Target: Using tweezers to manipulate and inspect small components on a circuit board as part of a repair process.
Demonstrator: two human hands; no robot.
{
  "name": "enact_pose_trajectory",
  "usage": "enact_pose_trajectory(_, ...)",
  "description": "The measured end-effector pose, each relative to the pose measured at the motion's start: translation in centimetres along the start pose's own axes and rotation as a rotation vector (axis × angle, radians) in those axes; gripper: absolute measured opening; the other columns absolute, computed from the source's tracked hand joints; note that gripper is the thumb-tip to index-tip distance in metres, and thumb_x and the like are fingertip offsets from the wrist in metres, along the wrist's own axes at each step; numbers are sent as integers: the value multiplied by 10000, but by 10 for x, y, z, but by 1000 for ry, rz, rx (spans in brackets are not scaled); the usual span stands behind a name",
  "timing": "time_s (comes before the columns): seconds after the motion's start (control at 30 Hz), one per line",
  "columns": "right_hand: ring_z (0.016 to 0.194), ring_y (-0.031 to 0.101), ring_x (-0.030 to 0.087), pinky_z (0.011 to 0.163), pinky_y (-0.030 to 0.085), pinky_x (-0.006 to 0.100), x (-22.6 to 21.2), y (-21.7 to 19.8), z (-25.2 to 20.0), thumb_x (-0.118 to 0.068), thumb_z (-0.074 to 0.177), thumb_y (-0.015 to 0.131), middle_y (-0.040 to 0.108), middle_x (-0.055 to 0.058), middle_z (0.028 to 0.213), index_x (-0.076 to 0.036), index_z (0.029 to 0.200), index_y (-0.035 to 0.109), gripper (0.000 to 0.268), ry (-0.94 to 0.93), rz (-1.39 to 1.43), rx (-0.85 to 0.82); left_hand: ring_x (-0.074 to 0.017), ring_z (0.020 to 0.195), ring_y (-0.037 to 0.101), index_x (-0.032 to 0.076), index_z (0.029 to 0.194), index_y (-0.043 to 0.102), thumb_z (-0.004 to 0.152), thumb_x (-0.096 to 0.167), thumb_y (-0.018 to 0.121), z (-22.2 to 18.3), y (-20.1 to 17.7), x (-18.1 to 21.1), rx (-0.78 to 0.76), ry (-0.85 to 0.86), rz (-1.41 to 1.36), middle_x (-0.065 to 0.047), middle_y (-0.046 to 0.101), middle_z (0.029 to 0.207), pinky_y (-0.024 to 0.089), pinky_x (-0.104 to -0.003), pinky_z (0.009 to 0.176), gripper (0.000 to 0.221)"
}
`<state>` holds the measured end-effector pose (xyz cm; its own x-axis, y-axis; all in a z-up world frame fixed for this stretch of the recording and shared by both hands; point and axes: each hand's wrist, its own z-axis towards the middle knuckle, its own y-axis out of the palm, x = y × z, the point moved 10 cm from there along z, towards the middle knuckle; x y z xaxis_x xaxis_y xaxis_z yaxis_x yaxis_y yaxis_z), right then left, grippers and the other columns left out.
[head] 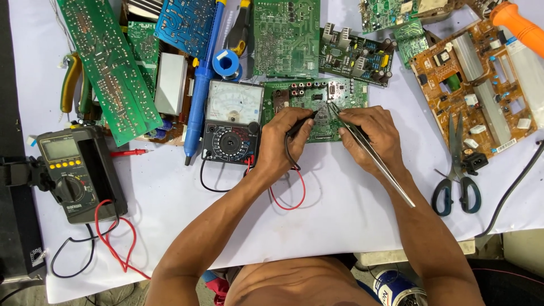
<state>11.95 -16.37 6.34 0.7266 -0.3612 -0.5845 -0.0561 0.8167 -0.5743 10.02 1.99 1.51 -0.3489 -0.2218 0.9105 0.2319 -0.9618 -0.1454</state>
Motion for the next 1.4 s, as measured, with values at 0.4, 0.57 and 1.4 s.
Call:
enact_pose_trajectory(0.4, 962, 676, 344, 881, 463, 418, -5, 9, -1, -57, 938, 803, 720, 151, 1065, -16, 1074, 760, 148, -45, -123, -44, -367, 1007, 745, 37, 1143, 745, 961, 106, 735, 0, 5, 0, -12, 18, 71, -160, 745, 1069, 616, -409, 828, 195)
enact_pose_trajectory(0.57, 942, 693, 353, 862, 474, 409, 3, 0, -3, -10, 948, 766, 740, 154, 1045, -6, 1044, 758, 96, 14, -8, -28, -390, 983, 740, 15, 1149, 731, 985, 75, 703, 4, 0, 7, 34, 0, 39, -181, 740, 1062, 615, -414, 791, 177)
enact_pose_trajectory(1.4, 952, 713, 385, 875, 520, 420, 2, -5, -4, 43, 921, 740, 744, 222, 1021, 71, 983, 756, 69, -8, 234, -46, -357, 929, 733, 41, 1109, 733, 964, 67, 689, 5, 5, 12, -49, -3, 32, -150, 729, 1002, 592, -390, 783, 154)
